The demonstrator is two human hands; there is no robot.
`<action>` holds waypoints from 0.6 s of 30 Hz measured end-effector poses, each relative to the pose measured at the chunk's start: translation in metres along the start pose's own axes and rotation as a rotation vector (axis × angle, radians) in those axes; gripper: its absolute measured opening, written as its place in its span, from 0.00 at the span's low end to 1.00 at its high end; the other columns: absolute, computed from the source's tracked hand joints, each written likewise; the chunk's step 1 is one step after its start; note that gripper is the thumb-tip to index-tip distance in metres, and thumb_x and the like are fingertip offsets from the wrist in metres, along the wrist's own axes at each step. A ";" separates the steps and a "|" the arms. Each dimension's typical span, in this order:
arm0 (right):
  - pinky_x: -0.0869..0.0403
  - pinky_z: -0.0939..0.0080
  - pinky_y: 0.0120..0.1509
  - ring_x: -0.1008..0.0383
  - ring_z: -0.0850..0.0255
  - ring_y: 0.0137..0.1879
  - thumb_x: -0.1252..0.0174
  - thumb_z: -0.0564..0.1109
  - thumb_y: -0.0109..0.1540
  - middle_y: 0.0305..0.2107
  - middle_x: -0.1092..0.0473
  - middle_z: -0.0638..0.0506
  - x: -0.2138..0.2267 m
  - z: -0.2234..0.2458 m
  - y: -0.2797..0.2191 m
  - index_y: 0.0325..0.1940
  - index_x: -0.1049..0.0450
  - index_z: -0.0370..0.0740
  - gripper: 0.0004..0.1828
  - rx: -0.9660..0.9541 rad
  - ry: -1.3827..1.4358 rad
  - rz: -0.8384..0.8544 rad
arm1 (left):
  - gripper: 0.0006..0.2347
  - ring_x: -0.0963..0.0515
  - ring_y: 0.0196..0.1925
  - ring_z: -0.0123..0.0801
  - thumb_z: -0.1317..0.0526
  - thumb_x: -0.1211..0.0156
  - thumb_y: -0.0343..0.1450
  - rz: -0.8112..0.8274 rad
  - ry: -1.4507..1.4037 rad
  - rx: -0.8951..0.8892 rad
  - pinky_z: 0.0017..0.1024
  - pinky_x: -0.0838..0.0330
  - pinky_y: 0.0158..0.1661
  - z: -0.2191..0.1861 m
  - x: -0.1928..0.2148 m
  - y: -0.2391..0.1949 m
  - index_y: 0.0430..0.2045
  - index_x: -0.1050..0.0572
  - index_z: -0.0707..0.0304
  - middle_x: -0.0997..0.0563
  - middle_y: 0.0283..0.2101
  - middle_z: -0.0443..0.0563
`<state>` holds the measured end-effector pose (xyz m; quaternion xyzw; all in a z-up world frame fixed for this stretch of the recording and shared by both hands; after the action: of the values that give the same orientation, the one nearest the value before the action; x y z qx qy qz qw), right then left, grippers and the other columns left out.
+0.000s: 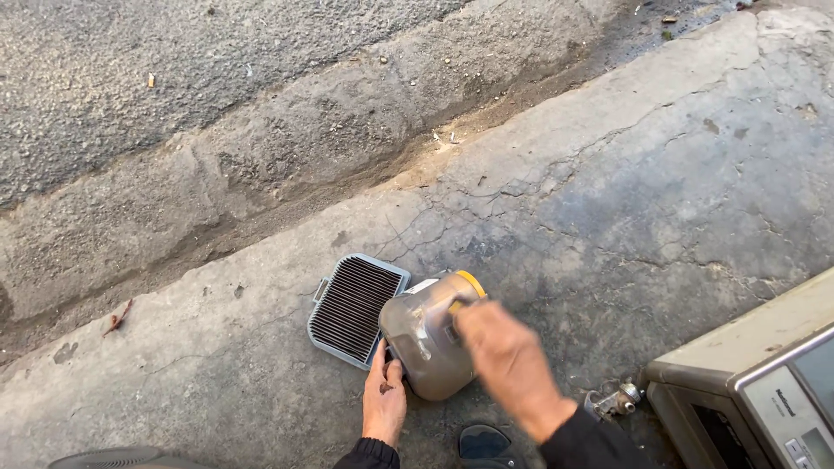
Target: Cleaning vacuum cleaner filters using an air compressor gun and a brush
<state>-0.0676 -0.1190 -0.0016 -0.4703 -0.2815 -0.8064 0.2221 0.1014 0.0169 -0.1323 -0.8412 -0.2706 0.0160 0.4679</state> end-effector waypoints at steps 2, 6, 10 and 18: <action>0.19 0.54 0.57 0.16 0.53 0.51 0.52 0.35 0.74 0.48 0.18 0.47 0.007 0.048 -0.012 0.55 0.20 0.37 0.14 0.249 0.508 0.061 | 0.27 0.28 0.79 0.30 0.55 0.53 0.79 -0.040 0.023 -0.128 0.32 0.34 0.72 0.015 -0.001 0.018 0.79 0.36 0.38 0.26 0.78 0.42; 0.20 0.62 0.57 0.17 0.65 0.47 0.42 0.47 0.74 0.40 0.15 0.55 0.006 0.017 -0.014 0.45 0.15 0.41 0.12 -0.017 0.866 0.253 | 0.27 0.27 0.77 0.30 0.57 0.54 0.79 -0.028 -0.040 -0.131 0.32 0.34 0.71 0.008 0.000 0.010 0.80 0.36 0.40 0.26 0.78 0.43; 0.19 0.64 0.48 0.17 0.65 0.39 0.39 0.44 0.70 0.40 0.13 0.54 0.026 -0.090 -0.028 0.52 0.10 0.46 0.13 -0.873 0.507 0.050 | 0.27 0.27 0.78 0.39 0.55 0.51 0.81 0.014 -0.166 -0.003 0.40 0.33 0.75 -0.010 0.004 -0.013 0.81 0.39 0.39 0.28 0.78 0.52; 0.23 0.67 0.47 0.20 0.69 0.35 0.41 0.59 0.69 0.26 0.14 0.58 -0.018 -0.130 -0.227 0.47 0.10 0.57 0.16 -1.029 0.331 0.410 | 0.19 0.13 0.50 0.33 0.57 0.31 0.73 0.087 -0.424 -0.008 0.35 0.22 0.49 -0.069 -0.014 -0.057 0.59 0.14 0.61 0.09 0.50 0.51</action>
<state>-0.2832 -0.0351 -0.1252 -0.4303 0.2820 -0.8429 0.1575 0.0837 -0.0198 -0.0513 -0.8317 -0.3264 0.2120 0.3960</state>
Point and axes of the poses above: each hand's wrist, its own y-axis towards the middle knuckle, its own x-axis out of the back of the hand, z = x × y, the point moved 4 cm from there along y, towards the middle knuckle
